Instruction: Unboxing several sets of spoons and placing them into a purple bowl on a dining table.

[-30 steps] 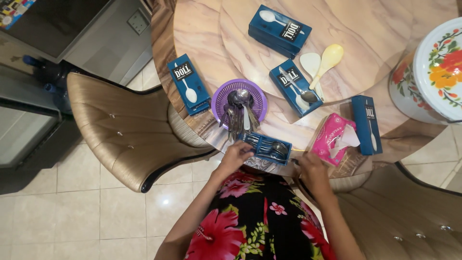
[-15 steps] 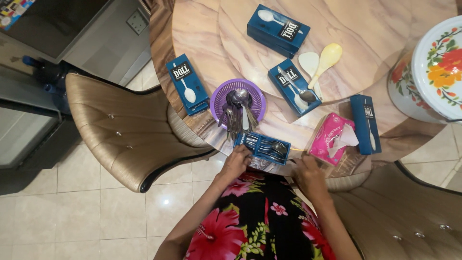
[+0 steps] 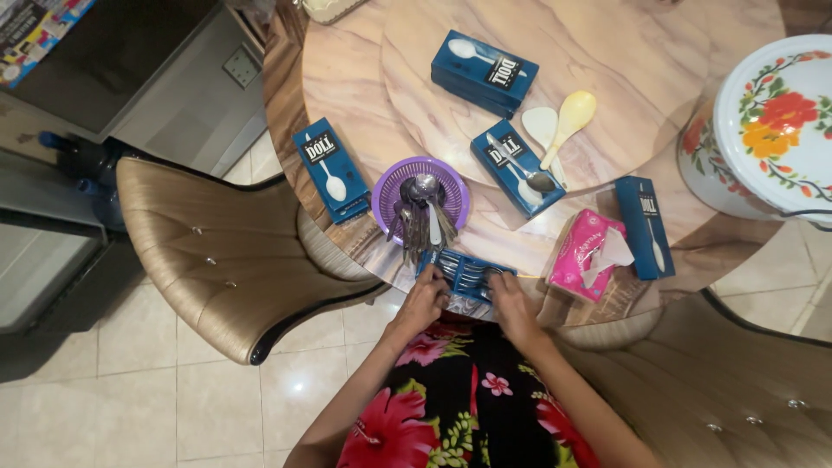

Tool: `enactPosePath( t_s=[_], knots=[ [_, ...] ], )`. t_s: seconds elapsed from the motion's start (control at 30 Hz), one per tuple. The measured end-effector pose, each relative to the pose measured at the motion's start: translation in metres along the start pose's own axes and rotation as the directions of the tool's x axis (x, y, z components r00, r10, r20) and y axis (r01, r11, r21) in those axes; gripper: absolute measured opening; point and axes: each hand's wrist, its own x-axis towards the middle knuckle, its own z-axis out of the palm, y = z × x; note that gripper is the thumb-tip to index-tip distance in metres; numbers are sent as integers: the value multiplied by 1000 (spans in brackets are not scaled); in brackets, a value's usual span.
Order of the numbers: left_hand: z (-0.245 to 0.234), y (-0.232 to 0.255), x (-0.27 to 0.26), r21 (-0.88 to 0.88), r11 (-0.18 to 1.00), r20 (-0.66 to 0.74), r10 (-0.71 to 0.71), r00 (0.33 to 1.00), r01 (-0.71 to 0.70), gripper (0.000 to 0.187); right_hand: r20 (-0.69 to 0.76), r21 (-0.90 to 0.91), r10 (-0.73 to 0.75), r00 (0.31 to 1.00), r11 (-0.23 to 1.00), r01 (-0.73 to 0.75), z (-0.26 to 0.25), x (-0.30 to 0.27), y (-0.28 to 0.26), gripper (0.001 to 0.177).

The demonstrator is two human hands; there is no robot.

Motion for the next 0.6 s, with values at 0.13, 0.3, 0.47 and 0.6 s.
enactPosePath(
  t_s=[0.13, 0.3, 0.47, 0.6],
  knots=[
    [-4, 7, 2, -19, 999, 14, -30, 999, 30, 7, -55, -43, -72, 996, 997, 70, 2, 6, -1, 16],
    [-13, 13, 0, -29, 999, 5, 29, 1000, -28, 4, -73, 154, 5, 997, 988, 6, -15, 21, 6, 24],
    [1, -9, 0, -33, 993, -32, 113, 993, -114, 9, -712, 220, 198, 674, 974, -54, -113, 12, 48, 14],
    [8, -10, -1, -72, 979, -81, 185, 979, -190, 22, -646, 371, 591, 483, 796, -479, -162, 4, 140, 38]
  ],
)
